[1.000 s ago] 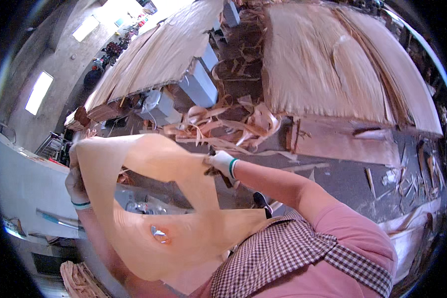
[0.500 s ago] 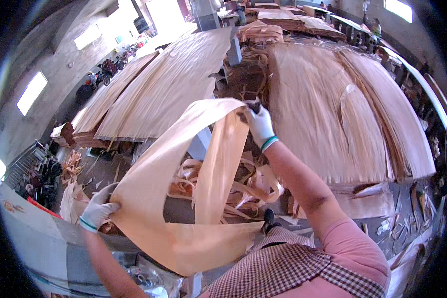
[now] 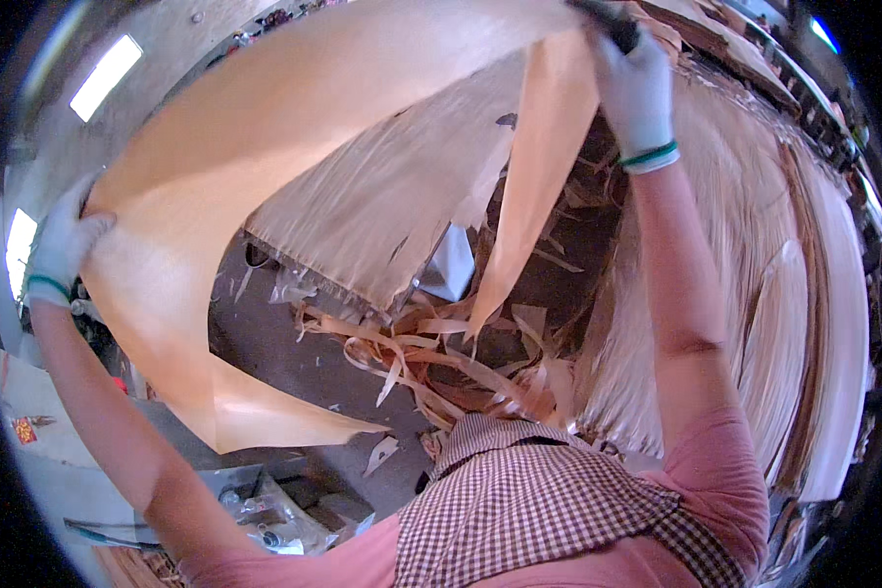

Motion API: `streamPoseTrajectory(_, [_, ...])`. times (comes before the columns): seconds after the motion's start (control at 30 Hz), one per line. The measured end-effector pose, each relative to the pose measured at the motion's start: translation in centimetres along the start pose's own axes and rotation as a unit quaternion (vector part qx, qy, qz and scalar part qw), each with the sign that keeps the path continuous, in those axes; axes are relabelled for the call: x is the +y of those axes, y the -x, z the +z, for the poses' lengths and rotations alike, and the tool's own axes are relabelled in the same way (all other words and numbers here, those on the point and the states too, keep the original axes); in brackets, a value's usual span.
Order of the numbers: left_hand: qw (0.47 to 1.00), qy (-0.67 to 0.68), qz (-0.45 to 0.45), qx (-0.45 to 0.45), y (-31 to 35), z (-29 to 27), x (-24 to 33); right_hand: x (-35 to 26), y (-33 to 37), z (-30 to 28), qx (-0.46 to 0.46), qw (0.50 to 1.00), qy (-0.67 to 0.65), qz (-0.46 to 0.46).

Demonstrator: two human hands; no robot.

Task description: The person uses a utility knife to carefully peel thin sheets of wood veneer from a large stack. They lift the veneer sheets, separate them, and place them onto a nearby pile. The process involves repetitive cutting and peeling actions to remove the veneer layers.

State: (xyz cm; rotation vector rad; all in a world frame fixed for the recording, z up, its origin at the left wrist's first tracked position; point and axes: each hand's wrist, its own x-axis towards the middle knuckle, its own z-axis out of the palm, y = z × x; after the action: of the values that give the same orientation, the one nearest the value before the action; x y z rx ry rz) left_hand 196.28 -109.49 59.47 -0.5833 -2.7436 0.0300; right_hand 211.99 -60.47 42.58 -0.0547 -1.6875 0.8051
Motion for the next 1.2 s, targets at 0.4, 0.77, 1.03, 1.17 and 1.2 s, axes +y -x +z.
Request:
streamPoseTrajectory(0.4, [0.967,0.236,0.053,-0.076,-30.6,18.9,12.3,13.9,-21.2,4.4,0.070,0.943,0.242,-0.219])
streamPoseTrajectory(0.77, [0.876,-0.031,0.193,0.440,-45.6,30.9,33.7,37.0,-35.5,11.0,0.011,0.906,0.352,-0.234])
streamPoseTrajectory(1.03, [0.690,0.691,0.125,-0.175,-45.0,47.8,68.0,47.2,-41.8,24.8,-0.191,0.879,0.363,-0.242])
streamPoseTrajectory(1.17, [0.606,0.790,0.007,-0.093,-54.4,54.2,77.7,46.6,-40.6,25.5,-0.372,0.820,0.318,-0.298])
streamPoseTrajectory(1.2, [0.562,0.823,0.004,-0.081,-56.4,50.9,80.3,48.2,-40.5,25.9,-0.315,0.883,0.196,-0.286])
